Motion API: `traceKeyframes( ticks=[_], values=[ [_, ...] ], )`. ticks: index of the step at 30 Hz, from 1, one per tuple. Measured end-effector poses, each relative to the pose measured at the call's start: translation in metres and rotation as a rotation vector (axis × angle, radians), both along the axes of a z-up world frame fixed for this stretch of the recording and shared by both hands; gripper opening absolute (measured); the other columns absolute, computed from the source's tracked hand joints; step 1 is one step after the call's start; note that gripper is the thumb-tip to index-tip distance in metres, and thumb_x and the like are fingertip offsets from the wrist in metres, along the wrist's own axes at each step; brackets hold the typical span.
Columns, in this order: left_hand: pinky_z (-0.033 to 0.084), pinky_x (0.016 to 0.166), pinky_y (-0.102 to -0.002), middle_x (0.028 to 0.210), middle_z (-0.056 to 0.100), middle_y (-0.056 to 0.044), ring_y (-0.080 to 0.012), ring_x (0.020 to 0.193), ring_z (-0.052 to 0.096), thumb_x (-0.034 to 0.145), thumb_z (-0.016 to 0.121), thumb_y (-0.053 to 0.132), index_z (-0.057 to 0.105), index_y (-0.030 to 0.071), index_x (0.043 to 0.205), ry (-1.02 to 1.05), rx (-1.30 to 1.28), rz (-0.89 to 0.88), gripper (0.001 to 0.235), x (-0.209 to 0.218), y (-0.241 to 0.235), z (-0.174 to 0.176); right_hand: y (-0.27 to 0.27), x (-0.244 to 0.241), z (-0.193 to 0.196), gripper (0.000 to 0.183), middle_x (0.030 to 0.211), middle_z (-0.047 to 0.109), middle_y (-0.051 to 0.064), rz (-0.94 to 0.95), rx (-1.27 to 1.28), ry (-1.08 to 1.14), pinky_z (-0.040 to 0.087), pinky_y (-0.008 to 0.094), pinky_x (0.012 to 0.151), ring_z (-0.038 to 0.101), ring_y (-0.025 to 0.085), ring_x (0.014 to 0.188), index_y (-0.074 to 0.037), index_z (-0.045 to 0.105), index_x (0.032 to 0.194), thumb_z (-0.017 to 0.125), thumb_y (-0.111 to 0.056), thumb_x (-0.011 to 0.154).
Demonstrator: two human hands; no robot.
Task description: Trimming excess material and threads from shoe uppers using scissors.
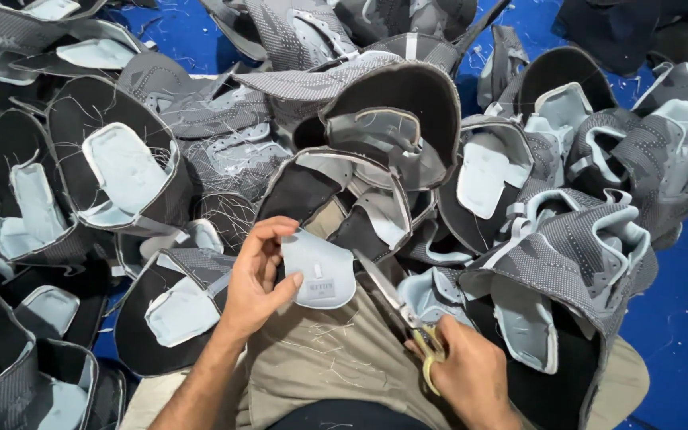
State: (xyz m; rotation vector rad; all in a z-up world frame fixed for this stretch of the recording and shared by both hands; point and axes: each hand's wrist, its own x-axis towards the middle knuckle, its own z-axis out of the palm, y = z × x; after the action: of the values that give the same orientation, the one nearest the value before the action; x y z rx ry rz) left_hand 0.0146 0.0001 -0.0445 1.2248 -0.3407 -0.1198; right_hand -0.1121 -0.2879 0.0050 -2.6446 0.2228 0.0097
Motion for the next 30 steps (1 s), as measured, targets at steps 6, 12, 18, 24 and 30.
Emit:
traceKeyframes(
  ticks=[6,12,18,24,30],
  values=[
    [0.049,0.102,-0.032,0.146,0.050,-0.013,-0.0204,0.121,0.057,0.098,0.064,0.013,0.057,0.004,0.133,-0.119,0.502,0.420,0.037,-0.001,-0.012,0.026,0.002,-0.008,-0.044,0.058,0.052,0.050,0.008,-0.163,0.303,-0.005,0.039,0.035,0.045,0.042,0.018,0.048,-0.004,0.054,0.071,0.101,-0.030,0.049],
    [0.047,0.097,-0.043,0.115,0.060,-0.020,-0.0378,0.111,0.058,0.087,0.080,0.022,0.058,-0.003,0.129,-0.316,0.911,0.586,0.053,0.045,-0.023,0.023,-0.005,-0.018,-0.113,0.040,0.059,0.056,-0.002,-0.356,0.649,-0.115,0.036,0.023,0.048,0.041,0.003,0.054,-0.006,0.051,0.074,0.090,-0.013,0.069],
    [0.053,0.082,-0.035,0.102,0.066,-0.010,-0.0220,0.094,0.066,0.084,0.083,0.013,0.067,0.004,0.108,-0.222,0.742,0.686,0.030,0.023,0.020,0.091,-0.022,-0.034,-0.163,0.036,0.063,0.060,-0.002,-0.340,0.954,-0.147,0.038,0.018,0.051,0.049,0.000,0.056,-0.006,0.050,0.076,0.086,-0.006,0.072],
    [0.052,0.086,-0.041,0.111,0.060,-0.018,-0.0295,0.100,0.061,0.096,0.070,0.005,0.060,0.001,0.108,-0.581,1.090,1.279,0.016,-0.060,0.134,0.051,0.003,-0.020,-0.136,0.033,0.066,0.063,0.005,-0.366,1.112,-0.027,0.049,0.022,0.048,0.058,0.006,0.055,-0.004,0.049,0.079,0.082,-0.002,0.077],
    [0.056,0.100,-0.039,0.127,0.063,-0.014,-0.0285,0.112,0.065,0.110,0.063,0.020,0.057,0.002,0.131,-0.549,0.392,0.891,0.028,0.004,0.058,0.151,0.011,-0.020,-0.124,0.030,0.064,0.063,0.007,-0.349,1.212,0.010,0.047,0.026,0.043,0.057,0.012,0.048,-0.005,0.048,0.082,0.078,-0.005,0.082]
  ],
)
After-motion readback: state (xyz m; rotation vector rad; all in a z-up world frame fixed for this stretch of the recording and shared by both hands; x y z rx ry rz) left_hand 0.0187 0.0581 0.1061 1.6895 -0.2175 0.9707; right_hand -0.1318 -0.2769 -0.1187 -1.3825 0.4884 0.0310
